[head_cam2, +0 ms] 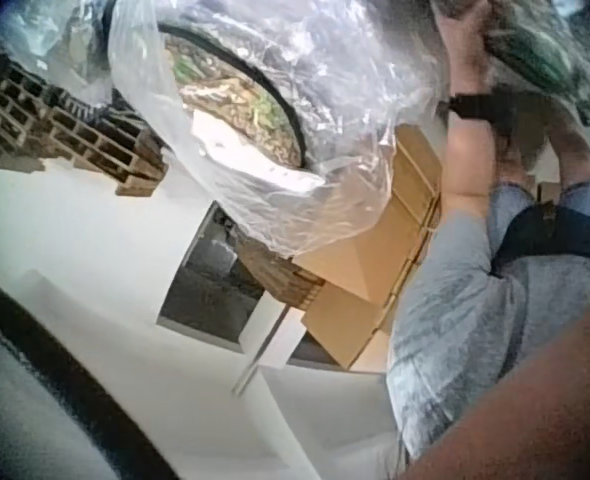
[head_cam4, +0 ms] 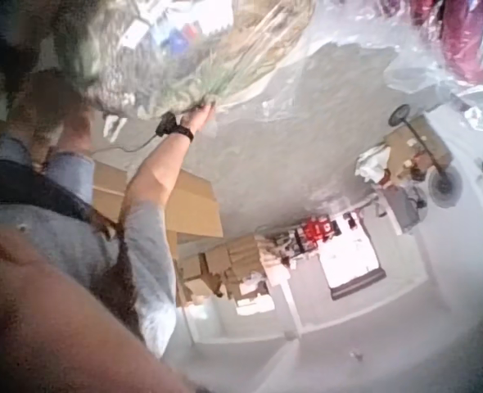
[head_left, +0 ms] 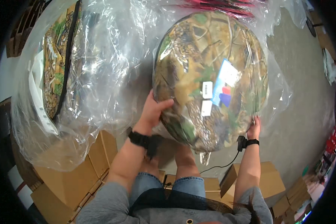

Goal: The person repeatedly picks up round, camouflage-patterned items wrapped in clear plastic, peels off a white shipping label, and places the items into a large cardboard box. The process is repeated for multiple items in a warehouse setting.

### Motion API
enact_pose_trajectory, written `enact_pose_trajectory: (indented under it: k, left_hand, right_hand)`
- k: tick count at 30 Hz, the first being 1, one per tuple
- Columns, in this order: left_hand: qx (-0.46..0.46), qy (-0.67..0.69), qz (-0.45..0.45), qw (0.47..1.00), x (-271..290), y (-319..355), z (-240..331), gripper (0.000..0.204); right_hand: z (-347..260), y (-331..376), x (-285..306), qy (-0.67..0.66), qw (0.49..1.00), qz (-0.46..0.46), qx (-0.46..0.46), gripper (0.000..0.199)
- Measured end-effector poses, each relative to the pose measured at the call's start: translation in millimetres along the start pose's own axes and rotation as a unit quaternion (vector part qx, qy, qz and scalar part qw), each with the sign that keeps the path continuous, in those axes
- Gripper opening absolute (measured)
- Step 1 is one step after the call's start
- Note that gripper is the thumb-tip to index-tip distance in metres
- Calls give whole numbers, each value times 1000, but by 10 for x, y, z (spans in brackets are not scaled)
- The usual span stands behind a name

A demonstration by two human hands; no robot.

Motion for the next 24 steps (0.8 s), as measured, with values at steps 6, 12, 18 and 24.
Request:
enact_pose_trajectory:
  k: [6,12,18,24]
  left_hand:
    - [-4,-62,-139,988,-862,1085,125,49]
    - [17,-199,-438,876,-1336,1948,210,26]
    - [-14,-157,-553,818,-1196,2613,585,27]
    - [-17,-51,-486,872,-534,3500,1432,34]
  right_hand:
    - [216,298,13,2,970,-147,-193,59]
    - [234,1454,-132,-36,969,-196,-147,68]
    - [637,2255,52,-145,970,-131,-145,67]
    - [368,2828,190,-163,952,-248,-81,64]
Point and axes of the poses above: each hand's wrist, its own y-axis away from the middle knuckle, its own x-axis out of the back of the hand, z = x × y, the point moved 7 cm from there along -y, towards the middle knuckle, and after that the axes turned 12 degrees about y, right-handed, at the moved point
